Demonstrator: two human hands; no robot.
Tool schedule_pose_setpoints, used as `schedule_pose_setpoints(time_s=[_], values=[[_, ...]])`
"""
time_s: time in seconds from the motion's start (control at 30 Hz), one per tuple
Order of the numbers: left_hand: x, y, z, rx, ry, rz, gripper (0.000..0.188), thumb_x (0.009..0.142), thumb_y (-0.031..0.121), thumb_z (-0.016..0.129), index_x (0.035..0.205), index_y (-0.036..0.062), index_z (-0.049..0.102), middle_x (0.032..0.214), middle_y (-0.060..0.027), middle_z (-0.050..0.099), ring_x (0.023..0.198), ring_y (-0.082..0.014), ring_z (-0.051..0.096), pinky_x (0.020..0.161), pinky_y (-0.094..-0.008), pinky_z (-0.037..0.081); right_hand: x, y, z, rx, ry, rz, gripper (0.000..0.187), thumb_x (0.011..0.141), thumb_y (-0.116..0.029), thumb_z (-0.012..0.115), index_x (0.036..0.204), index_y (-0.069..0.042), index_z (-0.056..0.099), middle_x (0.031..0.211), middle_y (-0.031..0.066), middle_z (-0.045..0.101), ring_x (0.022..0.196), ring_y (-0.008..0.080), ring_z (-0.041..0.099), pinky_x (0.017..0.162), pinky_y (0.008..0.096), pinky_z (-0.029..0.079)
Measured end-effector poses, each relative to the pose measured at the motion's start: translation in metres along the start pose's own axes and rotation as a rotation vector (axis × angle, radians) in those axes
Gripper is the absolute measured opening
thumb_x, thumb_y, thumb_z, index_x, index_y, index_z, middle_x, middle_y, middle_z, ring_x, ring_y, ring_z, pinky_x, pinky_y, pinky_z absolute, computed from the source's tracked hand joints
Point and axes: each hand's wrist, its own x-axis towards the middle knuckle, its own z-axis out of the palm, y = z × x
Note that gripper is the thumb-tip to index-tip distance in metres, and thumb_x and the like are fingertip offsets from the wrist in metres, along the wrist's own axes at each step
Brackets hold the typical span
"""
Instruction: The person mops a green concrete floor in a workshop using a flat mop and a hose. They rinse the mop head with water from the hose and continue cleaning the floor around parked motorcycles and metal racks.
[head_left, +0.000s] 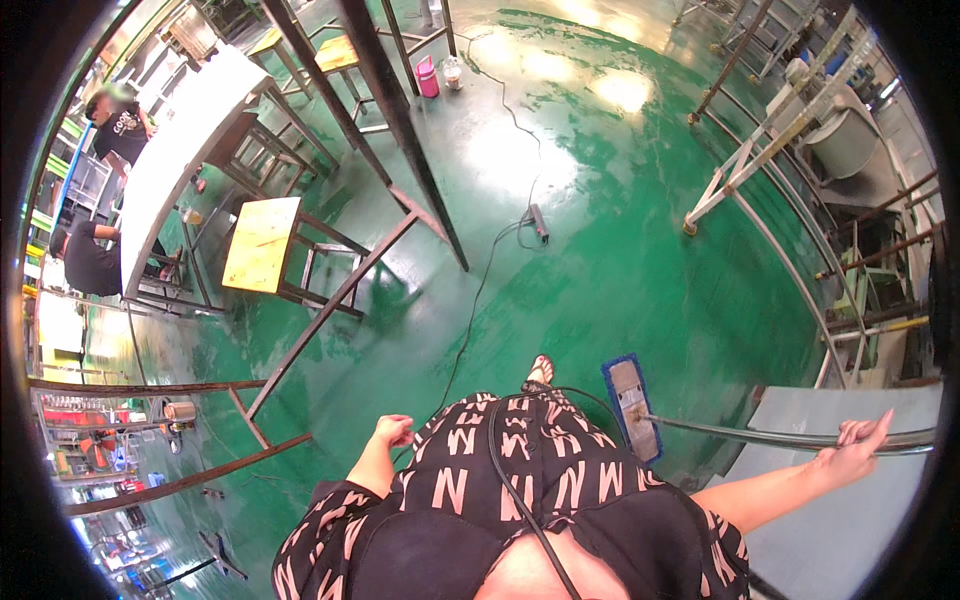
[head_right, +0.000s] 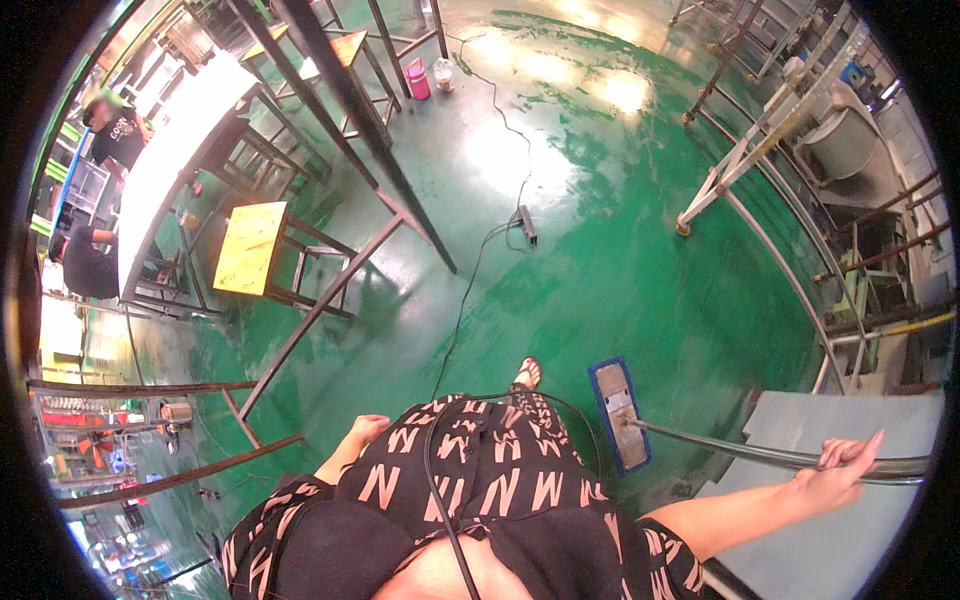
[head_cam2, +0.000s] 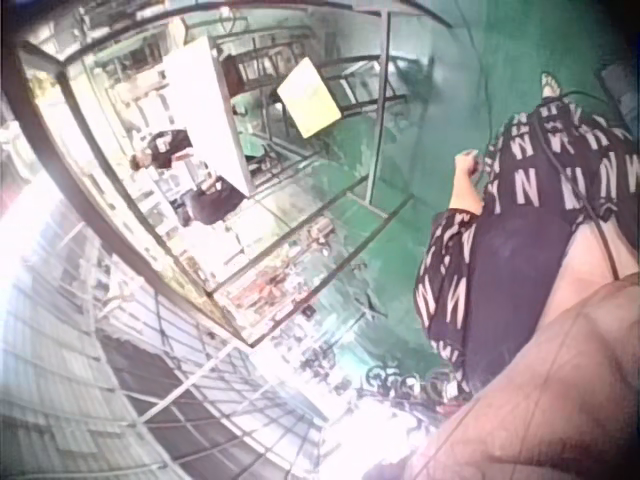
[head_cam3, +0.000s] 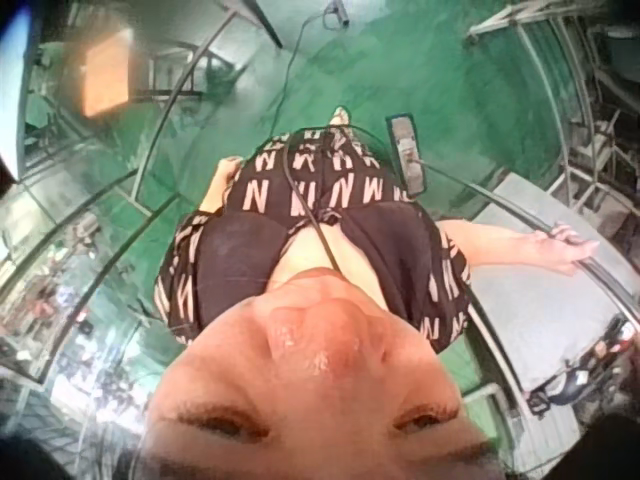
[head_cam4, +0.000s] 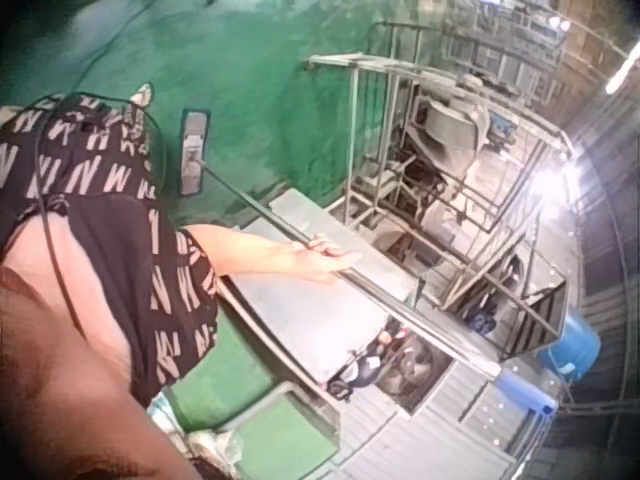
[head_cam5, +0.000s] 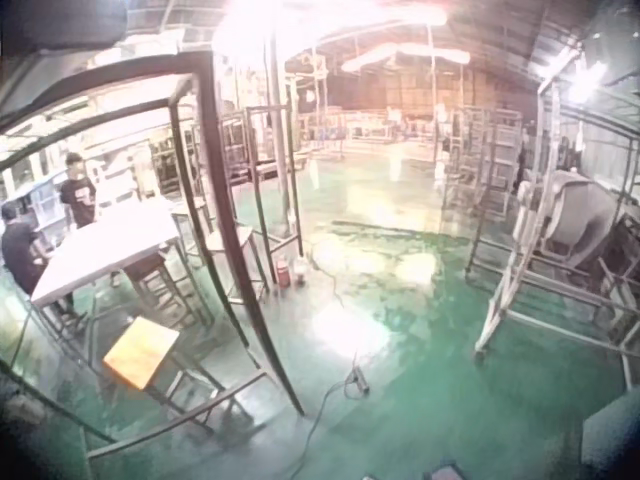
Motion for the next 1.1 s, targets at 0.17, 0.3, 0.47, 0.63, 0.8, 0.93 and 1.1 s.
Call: schedule_pose_setpoints(time_s=[0.17, 0.3, 0.47, 0.63, 0.8, 0.93, 1.1], values=[[-0.016, 0.092, 0.016, -0.099, 0.099, 0.017, 0.031, 0.084, 0.017, 0.06, 0.113, 0.0083, 0.057, 0.07, -0.0097, 0.063, 0.047, -0.015, 0.058, 0.04, -0.0286, 0.045, 0.041, 0.05, 0.076, -0.087, 0.043, 0.017, 0.036, 0.085, -0.022, 0.061, 0.056, -0.003, 0.05, 0.049, 0.0004, 0.03, 0.044, 0.0098, 0.028, 0.045, 0.0247, 0.026], [0.005, 0.19, 0.032, -0.051, 0.067, 0.084, 0.031, 0.084, 0.018, 0.06, 0.113, 0.0084, 0.057, 0.071, -0.0091, 0.063, 0.047, -0.0147, 0.058, 0.042, -0.0282, 0.046, 0.07, 0.082, 0.14, -0.168, 0.154, -0.008, 0.028, 0.083, -0.021, 0.063, 0.064, 0.0, 0.06, 0.051, 0.0005, 0.033, 0.046, 0.0099, 0.032, 0.044, 0.0253, 0.027], [0.051, 0.314, 0.067, 0.273, 0.001, 0.18, 0.034, 0.082, 0.019, 0.063, 0.113, 0.0061, 0.058, 0.072, -0.01, 0.065, 0.05, -0.0143, 0.059, 0.045, -0.0284, 0.047, 0.097, 0.099, 0.198, -0.109, 0.198, -0.064, 0.023, 0.082, -0.018, 0.062, 0.07, 0.002, 0.064, 0.053, 0.0001, 0.034, 0.047, 0.0107, 0.032, 0.045, 0.0264, 0.028], [0.059, 0.452, 0.122, 0.747, -0.104, 0.823, 0.034, 0.077, 0.024, 0.064, 0.108, 0.0081, 0.062, 0.074, -0.0091, 0.065, 0.058, -0.0149, 0.062, 0.061, -0.0312, 0.05, 0.11, 0.104, 0.271, -0.034, 0.172, -0.241, 0.023, 0.086, -0.014, 0.054, 0.077, 0.005, 0.063, 0.057, 0.0027, 0.035, 0.047, 0.0129, 0.032, 0.046, 0.0275, 0.032], [0.033, 0.556, 0.14, 0.416, -0.142, 0.662, 0.033, 0.082, 0.017, 0.061, 0.113, 0.0054, 0.058, 0.074, -0.0044, 0.064, 0.061, -0.0087, 0.058, 0.057, -0.0261, 0.049, 0.107, 0.114, 0.362, 0.051, 0.182, -0.155, 0.029, 0.085, -0.014, 0.056, 0.062, 0.004, 0.055, 0.053, 0.0045, 0.033, 0.045, 0.0148, 0.031, 0.048, 0.0306, 0.036], [0.05, 0.556, 0.121, 0.488, -0.123, 0.591, 0.033, 0.082, 0.019, 0.062, 0.112, 0.0049, 0.059, 0.075, -0.007, 0.065, 0.06, -0.0093, 0.06, 0.055, -0.0257, 0.05, 0.115, 0.135, 0.415, 0.158, 0.144, -0.141, 0.037, 0.084, -0.015, 0.059, 0.053, 0.002, 0.047, 0.049, 0.0047, 0.03, 0.044, 0.0166, 0.031, 0.049, 0.0341, 0.037], [0.099, 0.531, 0.103, 0.318, -0.057, 0.427, 0.033, 0.079, 0.018, 0.065, 0.109, 0.0046, 0.061, 0.073, -0.0107, 0.066, 0.059, -0.0141, 0.062, 0.05, -0.0288, 0.05, 0.133, 0.156, 0.465, 0.277, -0.046, -0.019, 0.044, 0.086, -0.02, 0.055, 0.049, -0.01, 0.034, 0.046, 0.0039, 0.027, 0.044, 0.0158, 0.027, 0.056, 0.0339, 0.035]])
